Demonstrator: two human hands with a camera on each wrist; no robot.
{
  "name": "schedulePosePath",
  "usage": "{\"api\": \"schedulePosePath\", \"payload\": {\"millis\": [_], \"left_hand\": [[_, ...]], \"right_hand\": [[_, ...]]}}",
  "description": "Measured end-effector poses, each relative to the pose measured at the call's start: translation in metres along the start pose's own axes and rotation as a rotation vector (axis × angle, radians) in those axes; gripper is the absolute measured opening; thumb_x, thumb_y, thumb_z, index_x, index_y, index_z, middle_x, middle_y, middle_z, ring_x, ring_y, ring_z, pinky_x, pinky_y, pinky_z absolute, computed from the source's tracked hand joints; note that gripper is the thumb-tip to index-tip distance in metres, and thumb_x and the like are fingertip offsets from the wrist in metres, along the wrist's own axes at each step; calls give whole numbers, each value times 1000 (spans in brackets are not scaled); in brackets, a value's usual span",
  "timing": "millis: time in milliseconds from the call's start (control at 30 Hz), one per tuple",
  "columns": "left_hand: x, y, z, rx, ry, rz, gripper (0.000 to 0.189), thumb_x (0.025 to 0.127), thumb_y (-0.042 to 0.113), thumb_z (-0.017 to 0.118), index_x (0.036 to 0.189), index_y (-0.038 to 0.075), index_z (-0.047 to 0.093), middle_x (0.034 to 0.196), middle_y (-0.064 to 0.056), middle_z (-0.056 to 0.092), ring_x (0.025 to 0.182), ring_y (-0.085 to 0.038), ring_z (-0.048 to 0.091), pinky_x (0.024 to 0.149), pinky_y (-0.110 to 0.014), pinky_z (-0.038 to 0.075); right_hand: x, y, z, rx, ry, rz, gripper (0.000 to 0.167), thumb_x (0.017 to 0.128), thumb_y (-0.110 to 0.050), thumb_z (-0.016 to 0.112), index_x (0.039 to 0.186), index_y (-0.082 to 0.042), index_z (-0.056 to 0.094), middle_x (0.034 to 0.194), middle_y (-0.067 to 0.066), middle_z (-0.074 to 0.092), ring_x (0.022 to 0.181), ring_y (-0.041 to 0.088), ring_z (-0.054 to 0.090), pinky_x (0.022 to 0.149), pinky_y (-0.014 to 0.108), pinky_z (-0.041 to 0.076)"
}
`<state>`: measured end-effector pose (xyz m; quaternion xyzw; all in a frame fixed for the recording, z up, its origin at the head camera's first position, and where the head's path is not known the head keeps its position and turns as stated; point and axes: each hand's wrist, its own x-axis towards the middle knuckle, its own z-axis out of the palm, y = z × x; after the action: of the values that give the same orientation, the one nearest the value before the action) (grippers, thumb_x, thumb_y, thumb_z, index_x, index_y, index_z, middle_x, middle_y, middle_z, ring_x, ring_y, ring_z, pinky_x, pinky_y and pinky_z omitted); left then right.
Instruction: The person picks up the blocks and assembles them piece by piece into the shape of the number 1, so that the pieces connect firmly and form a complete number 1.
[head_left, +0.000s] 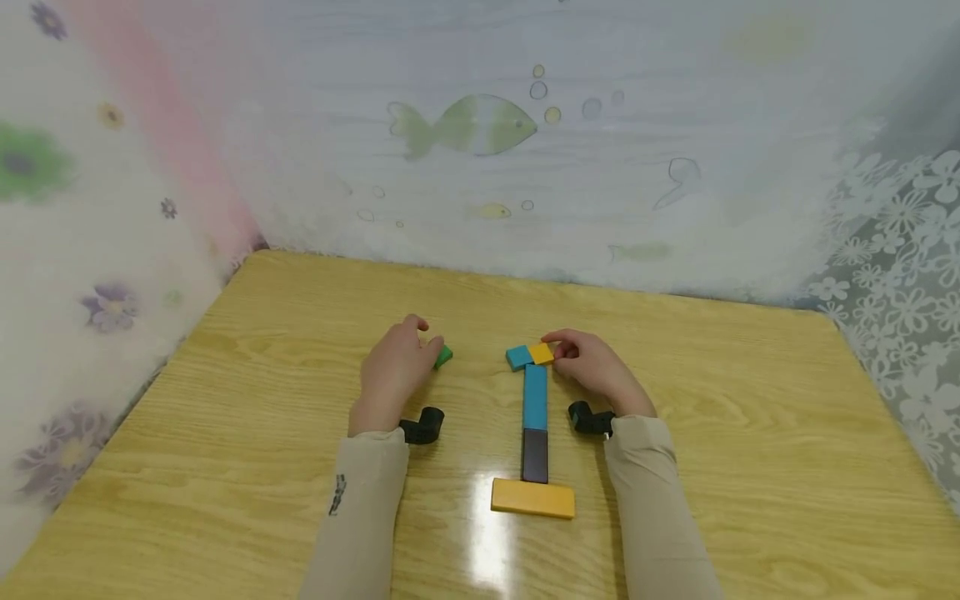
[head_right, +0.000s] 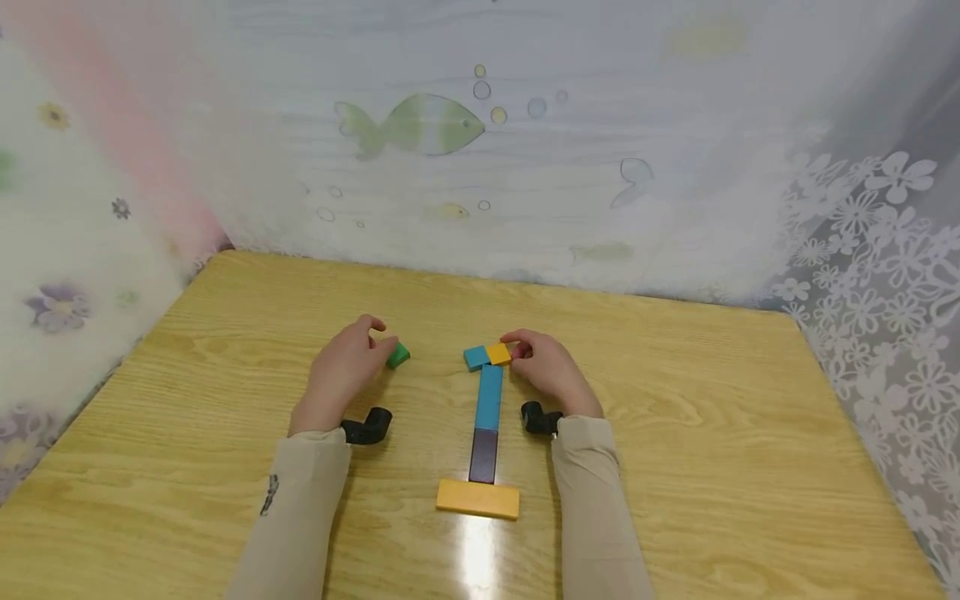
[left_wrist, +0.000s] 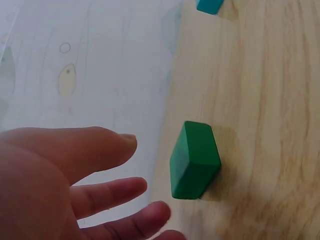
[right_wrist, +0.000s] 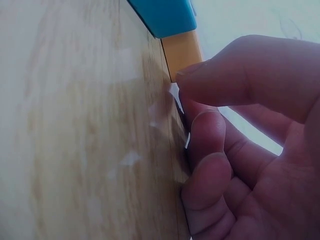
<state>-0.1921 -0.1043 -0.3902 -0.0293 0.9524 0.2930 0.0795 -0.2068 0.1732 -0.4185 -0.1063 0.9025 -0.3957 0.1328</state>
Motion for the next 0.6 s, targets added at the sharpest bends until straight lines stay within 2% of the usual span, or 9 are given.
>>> {"api": "schedulePosePath", "payload": {"millis": [133,267,600], "left_hand": [[-1,-1,1,51,-37,-31,50,89,45,46,126,12,43,110,-8,56,72,-20,55,53,-32,40],[-2,-2,1,69,-71,-34,54,88,46,47,130,11,39,108,-9,58,74,-20,55,53,-32,41],[0,-2,5,65,-93,-35,57,87,47,48,132,14,36,103,-10,58,71,-21,52,52,-31,38]], "right_hand": [[-1,0,0,8,0,5,33,87,-4,50,119,-12,53,91,6,55,74,21,46,64,32,36],[0,1,0,5,-4,7,33,87,-4,51,119,-12,53,90,6,55,73,21,46,64,32,36],[0,0,-1,15,-5,0,34,87,-4,51,120,-11,53,91,7,55,74,20,45,65,32,36]]}}
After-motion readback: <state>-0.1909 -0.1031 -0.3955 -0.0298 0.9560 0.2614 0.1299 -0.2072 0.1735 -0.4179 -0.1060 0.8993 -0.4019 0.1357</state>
